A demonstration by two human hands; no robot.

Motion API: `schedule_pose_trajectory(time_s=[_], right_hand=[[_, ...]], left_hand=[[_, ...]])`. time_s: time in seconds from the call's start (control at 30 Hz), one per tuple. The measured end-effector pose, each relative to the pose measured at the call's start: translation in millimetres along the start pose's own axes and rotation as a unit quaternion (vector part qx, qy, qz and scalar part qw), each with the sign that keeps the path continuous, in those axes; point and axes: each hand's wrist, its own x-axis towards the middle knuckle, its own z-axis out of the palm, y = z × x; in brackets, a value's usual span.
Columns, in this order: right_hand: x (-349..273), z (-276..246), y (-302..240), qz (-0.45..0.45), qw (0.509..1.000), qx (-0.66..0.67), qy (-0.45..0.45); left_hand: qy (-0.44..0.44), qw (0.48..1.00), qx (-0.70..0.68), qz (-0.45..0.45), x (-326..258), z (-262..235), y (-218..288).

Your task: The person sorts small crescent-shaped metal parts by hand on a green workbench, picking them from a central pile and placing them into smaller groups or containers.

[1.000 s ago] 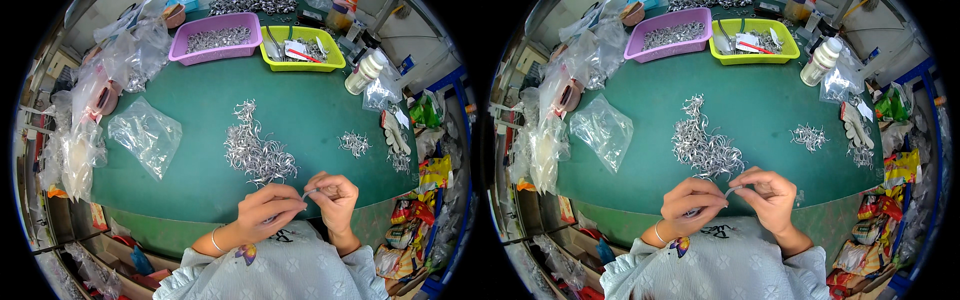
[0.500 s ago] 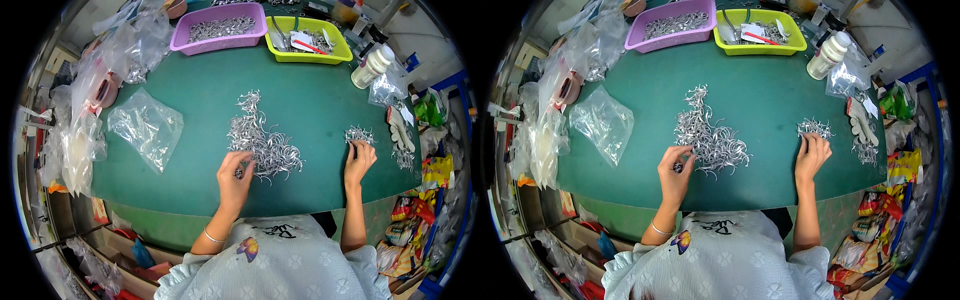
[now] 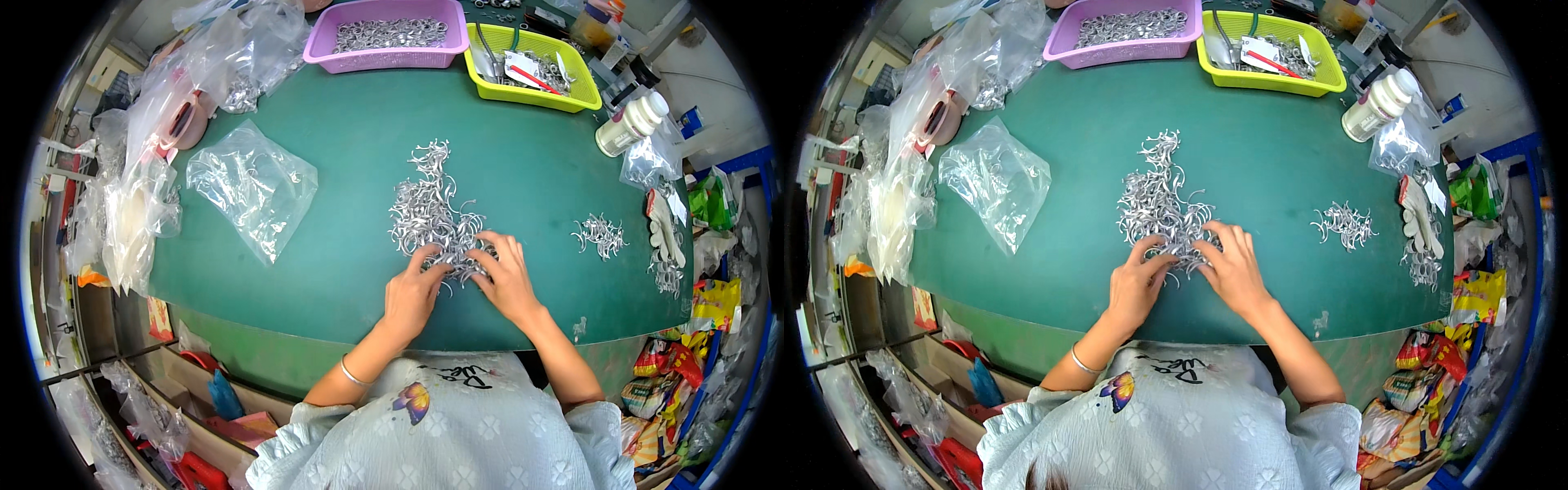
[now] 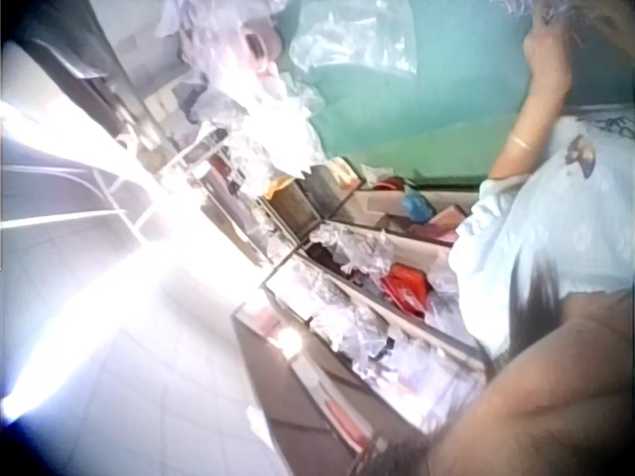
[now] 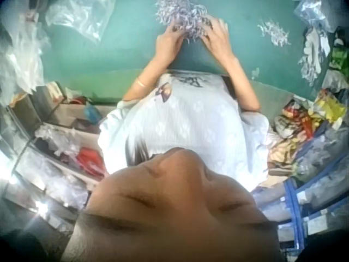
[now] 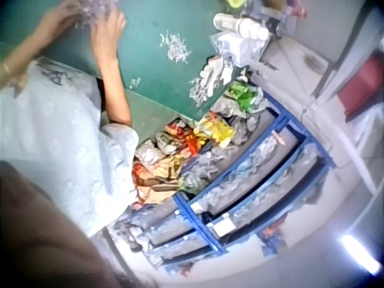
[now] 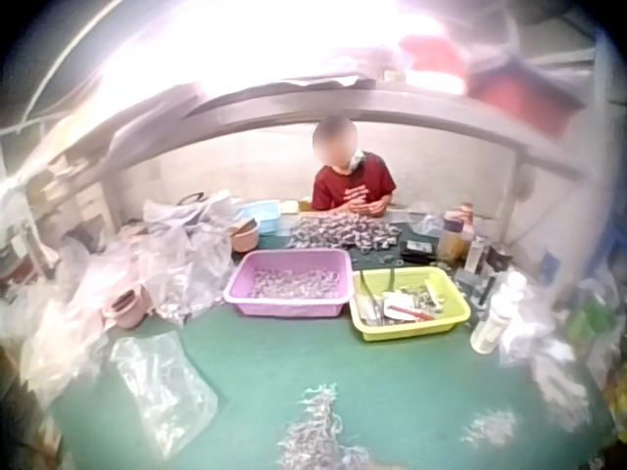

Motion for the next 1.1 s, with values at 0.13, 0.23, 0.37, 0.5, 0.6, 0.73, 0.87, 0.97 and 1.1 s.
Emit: schedule_pose_trajectory(time_s=[0.13,0.23,0.37,0.5,0.6,0.73,0.87,0.97,1.1], right_hand=[[23.2,1.4,24.5,0.018,0.990,0.065,0.121],[37.3,-4.4,47.0,0.220,0.935,0.225,0.165],[43.3,-28.1,55.8,0.300,0.834,0.443,0.135],[29.6,-44.2,48.1,0.194,0.962,0.127,0.144],[13.9,-50.8,17.1,0.128,0.978,-0.082,0.142],[-3.9,-32.5,-4.9,0.086,0.990,-0.101,0.042],[-3.6,-20.0,-6.1,0.111,0.989,-0.076,0.060],[-1.4,-30.1,-10.2,0.193,0.972,0.085,0.102],[-13.1,-36.8,-10.7,0.298,0.862,0.401,0.080]], left_hand=[[0.056,0.998,0.013,0.020,8.2,-1.0,-11.8],[0.074,0.997,0.029,0.009,12.1,-5.2,-16.1],[0.109,0.993,0.039,-0.031,23.3,-19.8,-22.5],[0.147,0.986,0.048,-0.061,29.7,-36.5,-25.4],[0.140,0.984,-0.006,-0.110,27.6,-48.7,-17.7],[0.092,0.972,-0.180,-0.118,17.5,-43.1,-11.8],[-0.006,0.916,-0.355,-0.189,7.6,-33.3,5.2],[-0.074,0.852,-0.444,-0.269,2.3,-32.8,13.8],[-0.100,0.817,-0.505,-0.259,-0.5,-22.9,19.9]])
